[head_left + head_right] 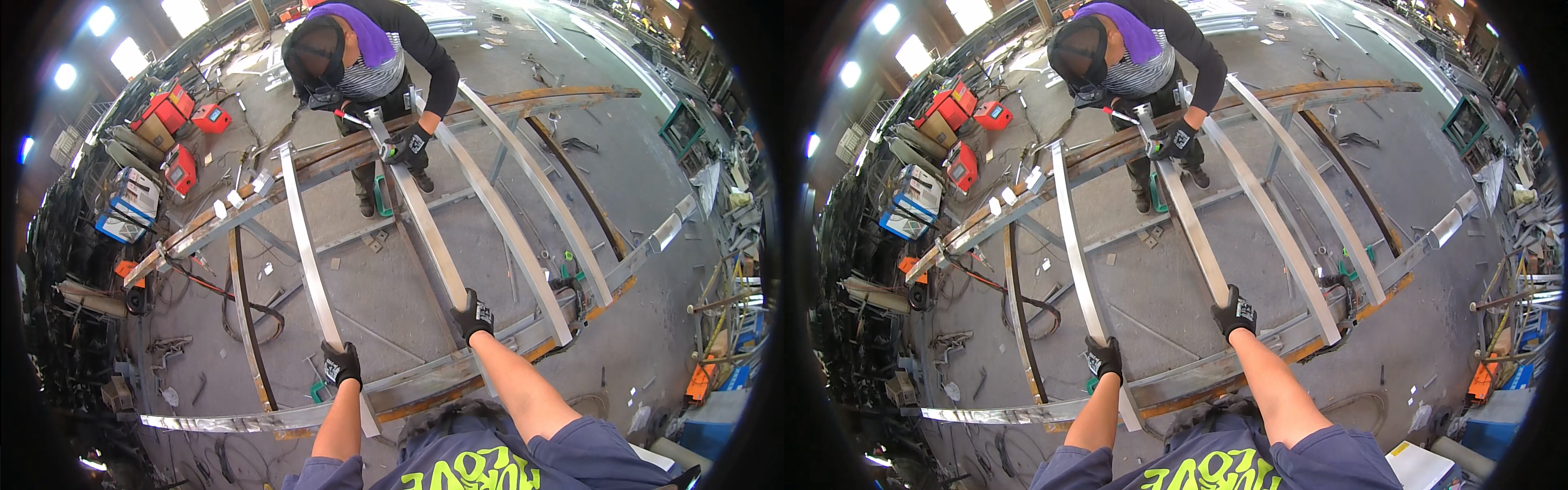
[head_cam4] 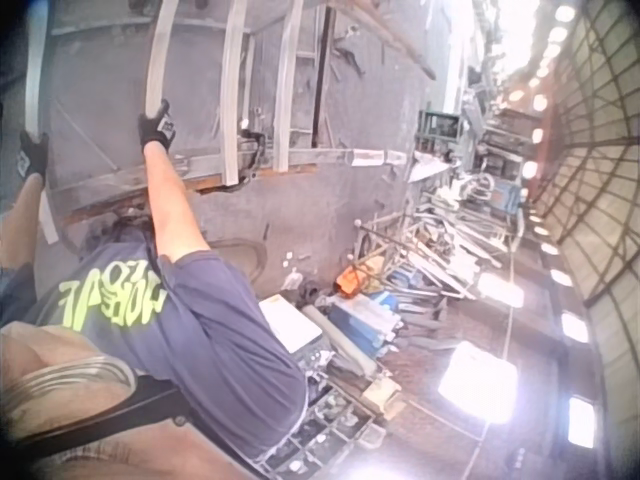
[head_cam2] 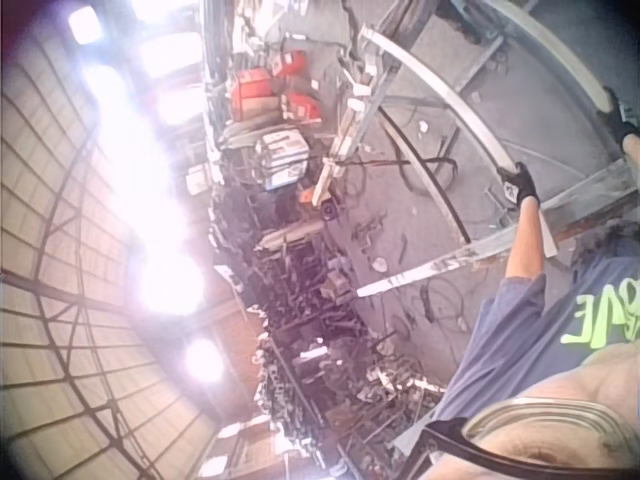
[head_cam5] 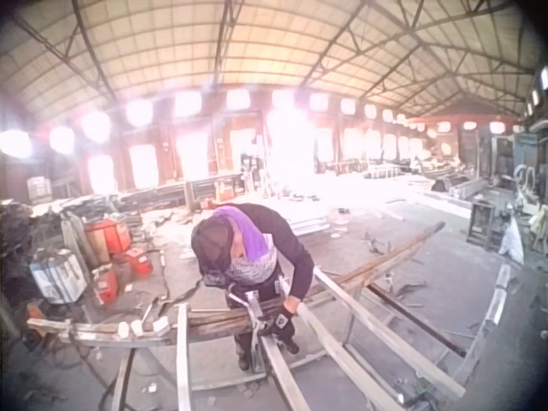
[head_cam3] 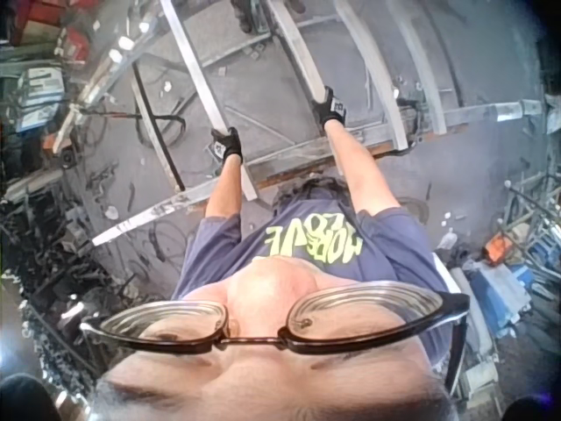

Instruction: The person positions metal bars on a frame, measures and marks them with a tape measure and marker, then uses a welding tool to join the bars. The person handles multiple bars and tools while assembling the structure.

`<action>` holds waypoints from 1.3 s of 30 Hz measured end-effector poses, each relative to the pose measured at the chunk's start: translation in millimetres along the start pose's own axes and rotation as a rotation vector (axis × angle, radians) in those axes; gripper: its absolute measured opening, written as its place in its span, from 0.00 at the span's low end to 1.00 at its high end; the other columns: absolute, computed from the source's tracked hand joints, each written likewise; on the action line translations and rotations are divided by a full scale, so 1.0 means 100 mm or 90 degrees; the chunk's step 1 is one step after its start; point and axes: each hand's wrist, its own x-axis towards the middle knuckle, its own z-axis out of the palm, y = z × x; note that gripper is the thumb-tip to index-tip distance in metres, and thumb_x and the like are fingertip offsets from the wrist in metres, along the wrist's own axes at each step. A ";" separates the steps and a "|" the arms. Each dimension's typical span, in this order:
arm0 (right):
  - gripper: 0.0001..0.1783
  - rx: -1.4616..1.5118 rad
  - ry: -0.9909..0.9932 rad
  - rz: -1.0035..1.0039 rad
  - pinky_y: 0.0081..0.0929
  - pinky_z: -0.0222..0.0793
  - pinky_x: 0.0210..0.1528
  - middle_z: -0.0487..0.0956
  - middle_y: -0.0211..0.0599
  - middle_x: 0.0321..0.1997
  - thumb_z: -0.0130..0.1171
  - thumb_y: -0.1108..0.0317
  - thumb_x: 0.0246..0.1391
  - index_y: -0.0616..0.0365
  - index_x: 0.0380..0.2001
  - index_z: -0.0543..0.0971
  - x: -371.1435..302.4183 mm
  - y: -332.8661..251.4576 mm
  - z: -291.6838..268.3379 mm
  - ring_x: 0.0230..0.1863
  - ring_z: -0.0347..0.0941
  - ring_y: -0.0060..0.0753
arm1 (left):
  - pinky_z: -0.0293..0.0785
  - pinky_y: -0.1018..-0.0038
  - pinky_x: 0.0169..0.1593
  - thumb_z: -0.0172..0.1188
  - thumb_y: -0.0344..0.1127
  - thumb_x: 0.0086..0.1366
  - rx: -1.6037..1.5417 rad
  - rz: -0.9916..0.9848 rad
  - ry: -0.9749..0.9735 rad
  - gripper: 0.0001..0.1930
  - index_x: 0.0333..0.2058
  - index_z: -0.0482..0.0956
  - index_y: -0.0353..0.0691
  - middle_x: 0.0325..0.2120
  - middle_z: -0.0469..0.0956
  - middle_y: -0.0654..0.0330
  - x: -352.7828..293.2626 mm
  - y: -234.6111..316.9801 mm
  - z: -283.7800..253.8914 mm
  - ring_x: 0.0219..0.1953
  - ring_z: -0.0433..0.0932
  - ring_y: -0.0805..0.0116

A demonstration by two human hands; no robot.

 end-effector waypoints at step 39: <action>0.47 -0.003 0.073 -0.039 0.49 0.76 0.59 0.83 0.53 0.59 0.76 0.47 0.46 0.50 0.67 0.71 0.14 0.13 0.23 0.59 0.79 0.59 | 0.79 0.50 0.54 0.67 0.53 0.64 -0.028 -0.016 -0.051 0.39 0.66 0.68 0.33 0.51 0.81 0.35 0.07 -0.06 -0.01 0.51 0.82 0.37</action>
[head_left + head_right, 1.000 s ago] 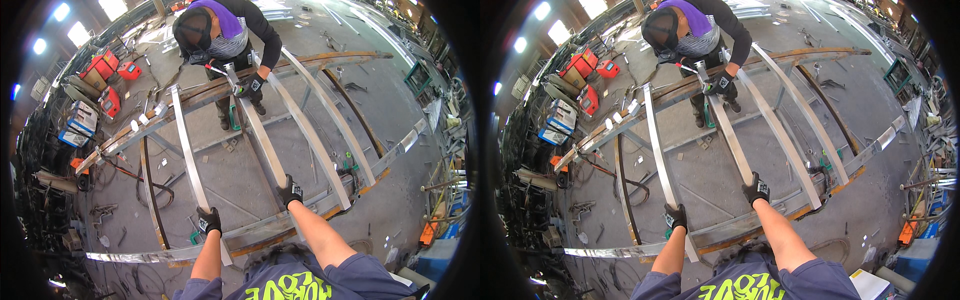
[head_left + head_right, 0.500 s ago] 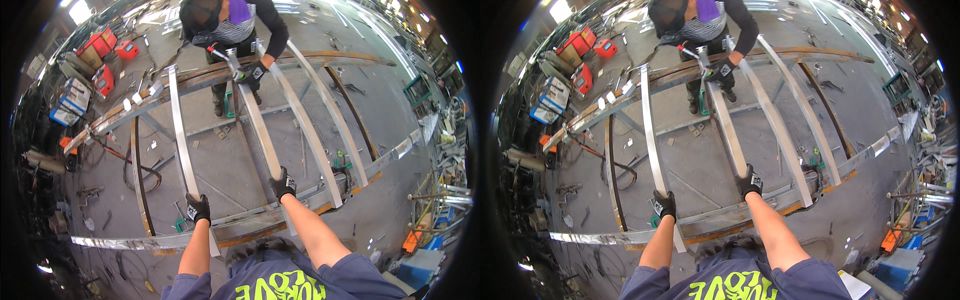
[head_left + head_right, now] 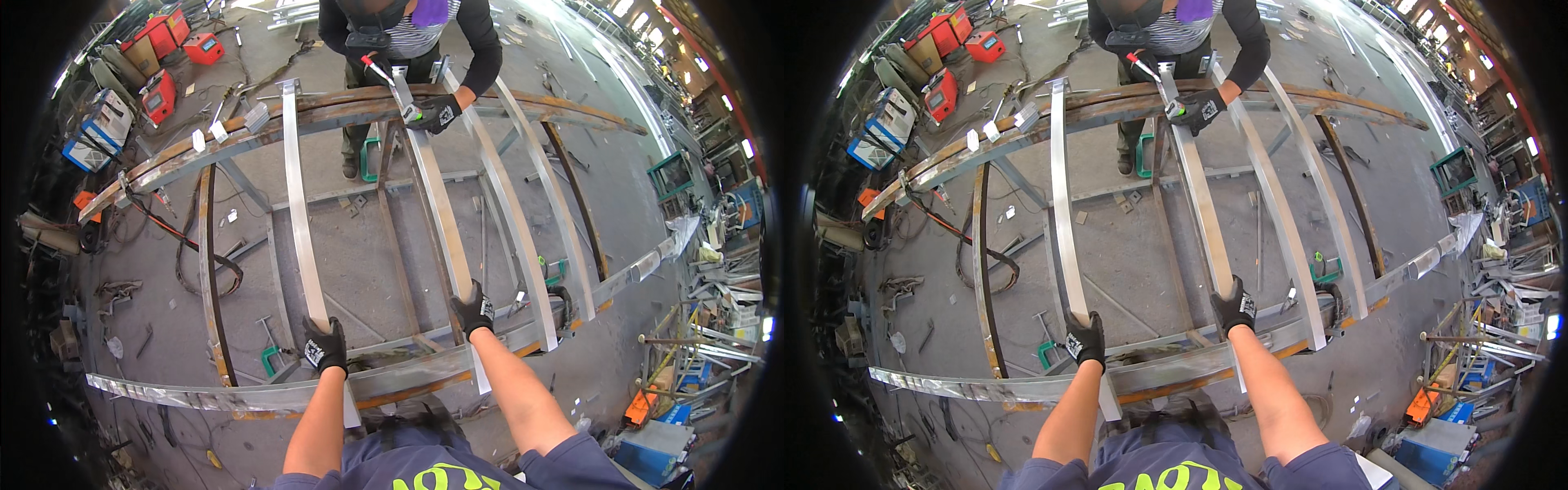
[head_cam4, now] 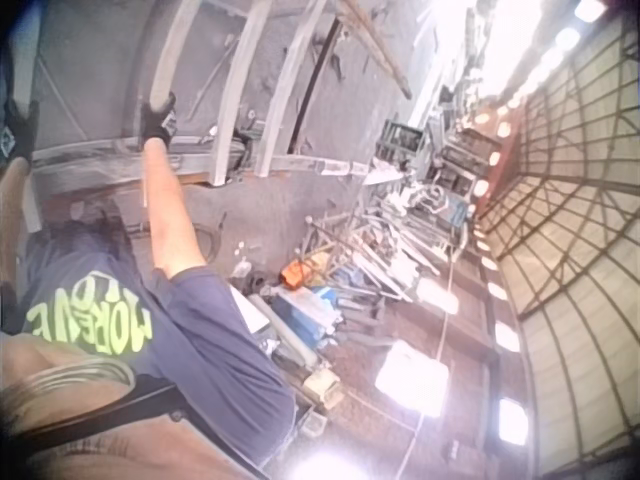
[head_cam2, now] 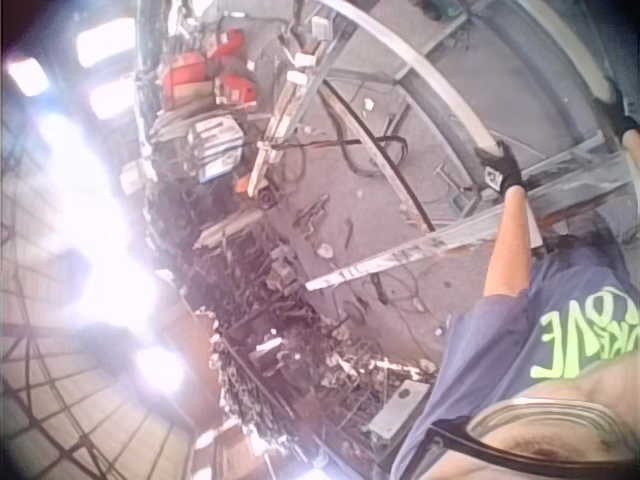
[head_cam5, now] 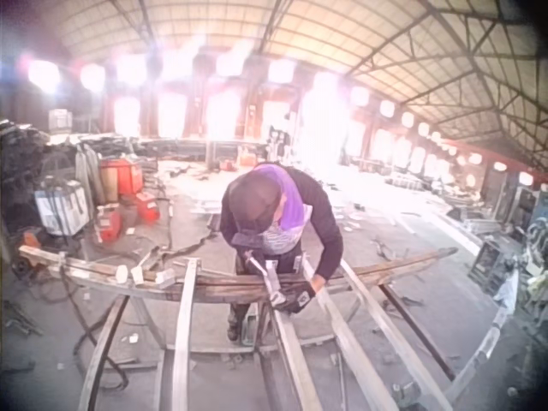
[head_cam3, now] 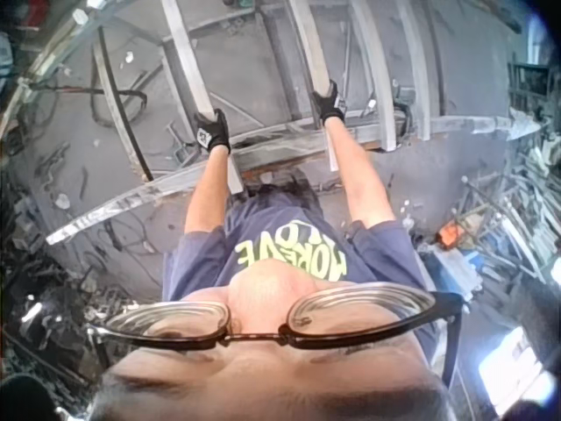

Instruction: The person positions metal bars on a frame, measures and marks them with a tape measure and marker, then uses a welding tool to join the bars. The person handles multiple bars and tools while assembling the structure.

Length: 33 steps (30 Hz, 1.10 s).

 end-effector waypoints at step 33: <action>0.44 -0.048 0.047 -0.028 0.53 0.77 0.57 0.84 0.54 0.56 0.74 0.47 0.47 0.47 0.66 0.71 -0.03 0.00 0.04 0.56 0.80 0.61 | 0.76 0.53 0.61 0.68 0.47 0.63 -0.064 -0.055 -0.061 0.41 0.69 0.65 0.30 0.59 0.77 0.35 0.02 0.10 -0.12 0.58 0.79 0.39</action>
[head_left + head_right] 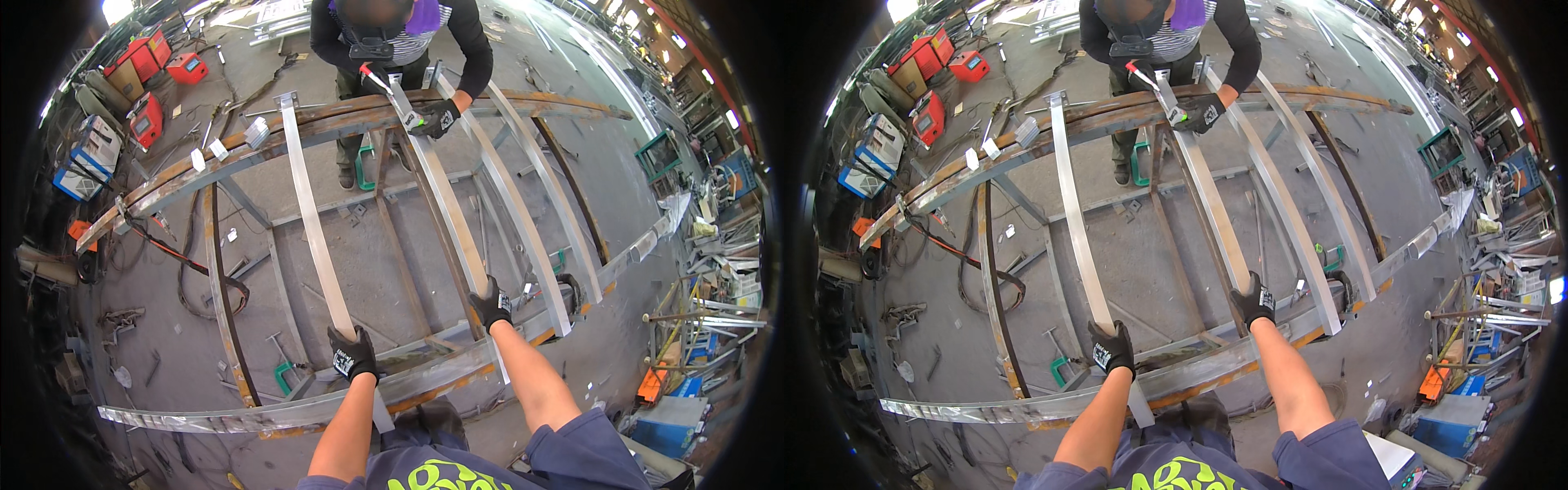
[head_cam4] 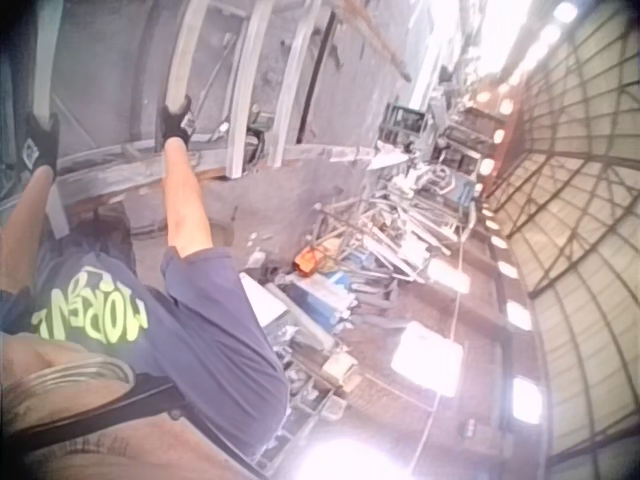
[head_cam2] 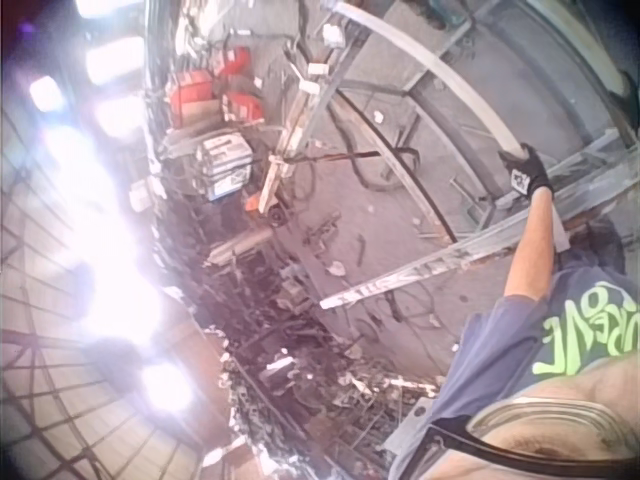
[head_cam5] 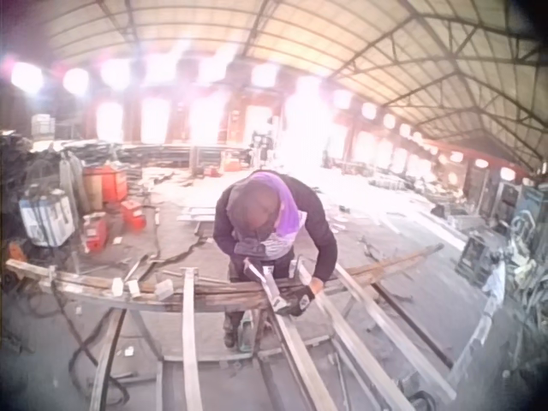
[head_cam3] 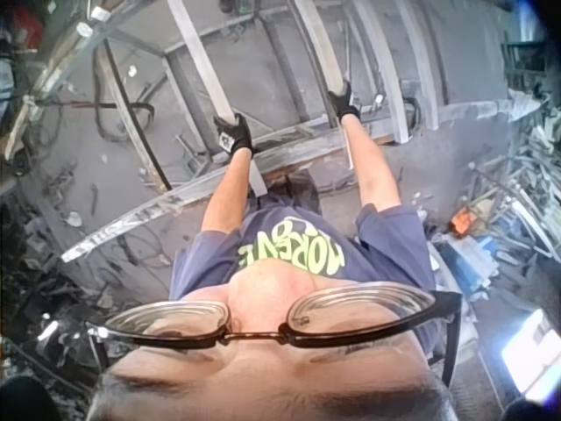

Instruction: The person positions metal bars on a frame, measures and marks them with a tape measure and marker, then uses a welding tool to join the bars. The person handles multiple bars and tools while assembling the structure.

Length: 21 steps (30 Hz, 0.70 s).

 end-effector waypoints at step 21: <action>0.46 0.008 -0.037 0.030 0.51 0.76 0.59 0.84 0.53 0.57 0.75 0.47 0.47 0.48 0.68 0.70 -0.01 -0.07 -0.10 0.57 0.80 0.61 | 0.77 0.52 0.60 0.67 0.49 0.64 0.031 -0.009 -0.008 0.42 0.70 0.63 0.32 0.59 0.76 0.33 -0.02 0.00 0.04 0.57 0.79 0.37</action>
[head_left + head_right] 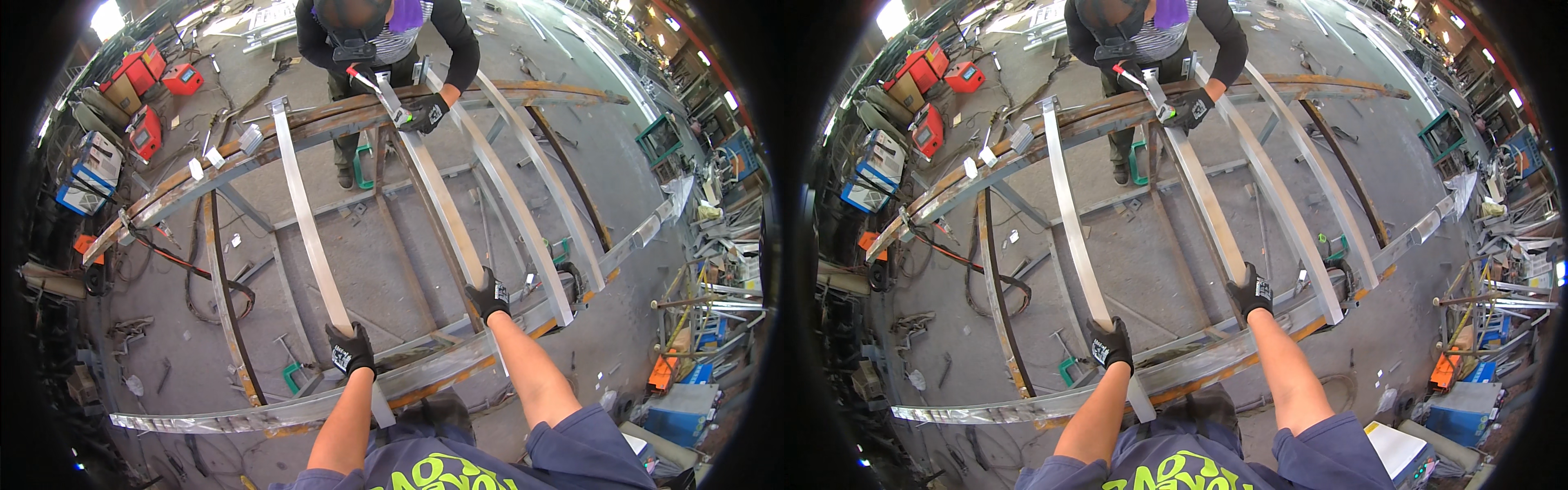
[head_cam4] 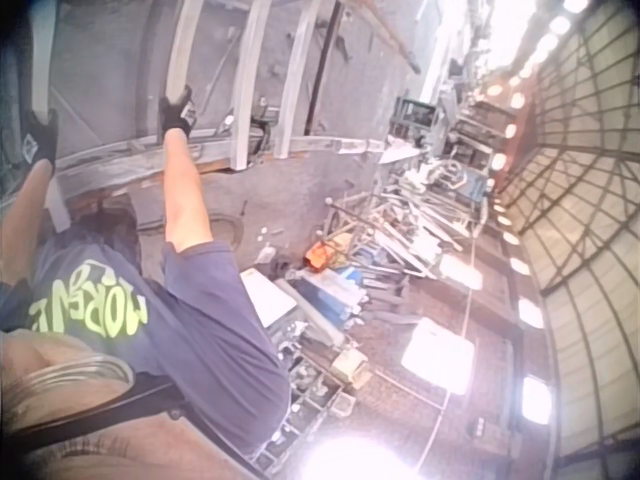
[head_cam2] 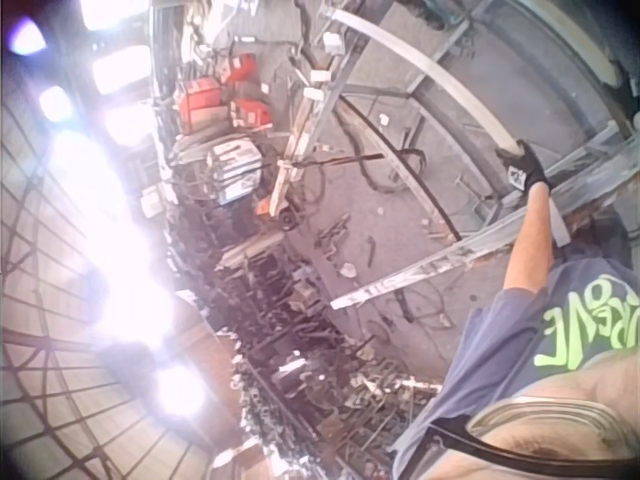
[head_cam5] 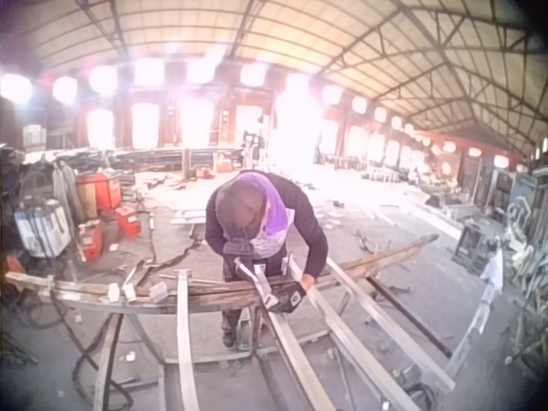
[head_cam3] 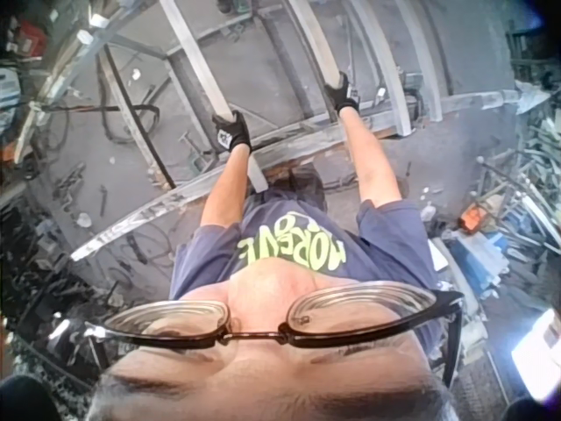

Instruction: The person positions metal bars on a frame, measures and marks them with a tape measure and marker, then uses a welding tool to join the bars. The person handles multiple bars and tools while assembling the structure.

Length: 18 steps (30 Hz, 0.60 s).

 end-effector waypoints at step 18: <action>0.45 -0.002 0.016 -0.010 0.51 0.76 0.59 0.83 0.54 0.57 0.74 0.47 0.48 0.48 0.68 0.70 0.00 0.01 0.02 0.58 0.80 0.60 | 0.78 0.50 0.56 0.68 0.50 0.62 -0.018 0.018 0.044 0.40 0.68 0.66 0.36 0.55 0.79 0.36 0.01 -0.06 0.05 0.54 0.81 0.37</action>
